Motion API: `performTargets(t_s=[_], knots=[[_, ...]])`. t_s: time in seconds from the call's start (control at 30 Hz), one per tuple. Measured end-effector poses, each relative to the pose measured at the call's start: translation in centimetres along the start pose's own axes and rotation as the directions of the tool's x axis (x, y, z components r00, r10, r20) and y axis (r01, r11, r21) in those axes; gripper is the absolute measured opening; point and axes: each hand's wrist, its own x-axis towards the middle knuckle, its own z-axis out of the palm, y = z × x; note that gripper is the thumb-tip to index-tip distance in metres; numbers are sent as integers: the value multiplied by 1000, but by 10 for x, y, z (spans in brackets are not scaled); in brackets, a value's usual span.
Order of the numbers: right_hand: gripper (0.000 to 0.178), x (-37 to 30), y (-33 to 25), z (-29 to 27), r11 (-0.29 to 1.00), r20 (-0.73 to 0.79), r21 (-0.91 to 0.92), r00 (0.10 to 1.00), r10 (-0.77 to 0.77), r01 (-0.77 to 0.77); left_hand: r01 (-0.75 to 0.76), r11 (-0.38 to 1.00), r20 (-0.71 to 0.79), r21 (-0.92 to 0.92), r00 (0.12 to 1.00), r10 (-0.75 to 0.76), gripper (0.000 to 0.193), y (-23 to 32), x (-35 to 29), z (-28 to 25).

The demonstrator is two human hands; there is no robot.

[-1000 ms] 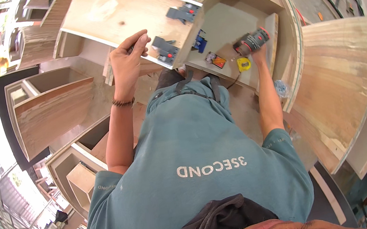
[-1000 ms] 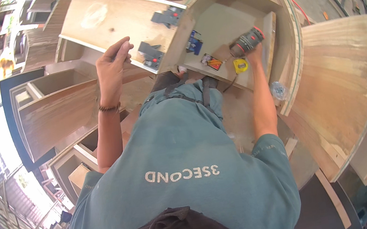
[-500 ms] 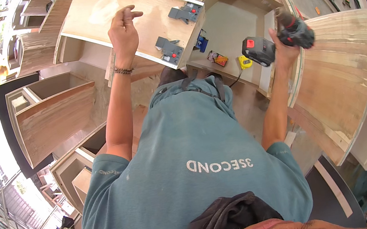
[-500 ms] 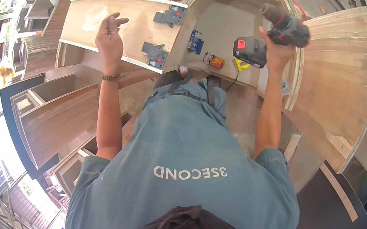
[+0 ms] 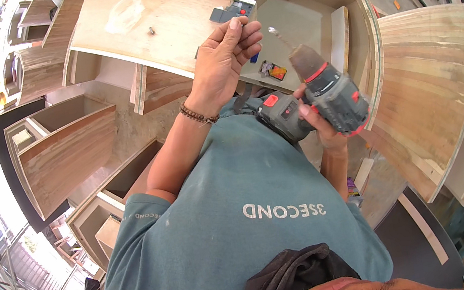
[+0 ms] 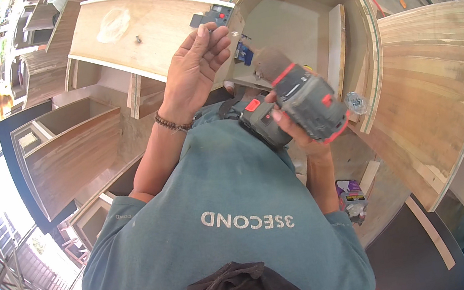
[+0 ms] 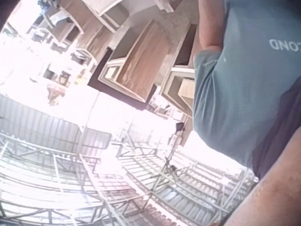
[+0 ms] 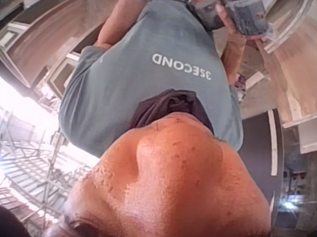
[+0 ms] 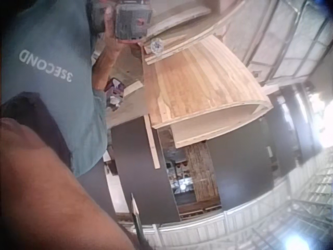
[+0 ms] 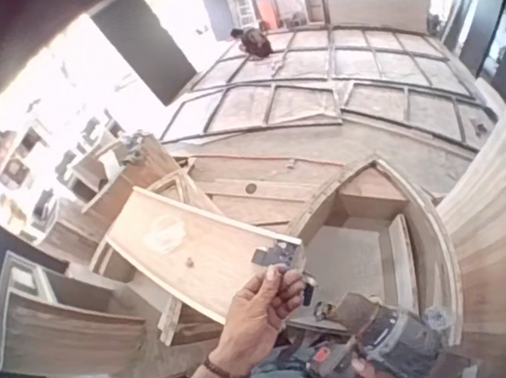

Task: The person uses a cordless drill to secure a wooden frame, then walks to retrieve a wooden box. They return to the frame, place the box inside, and unpack a small bag of hardware. The person then uses the drill to attach metal brackets to the wooden box.

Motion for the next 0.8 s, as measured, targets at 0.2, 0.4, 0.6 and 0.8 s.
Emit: performTargets(t_s=[0.2,0.4,0.6,0.8], knots=[[63,-3,4,2,997,143,-77,990,-16,28,-5,1000,73,-4,997,6,30,-3,-12,8],[63,-5,3,16,992,41,98,996,-81,76,-10,999,97,37,995,6,31,-7,-18,12],[55,-19,0,16,991,-54,19,989,134,-133,24,999,128,38,991,-29,31,-14,-24,16],[46,-29,-2,27,993,-199,12,973,114,-114,82,989,284,124,952,-114,30,-10,-7,13]])
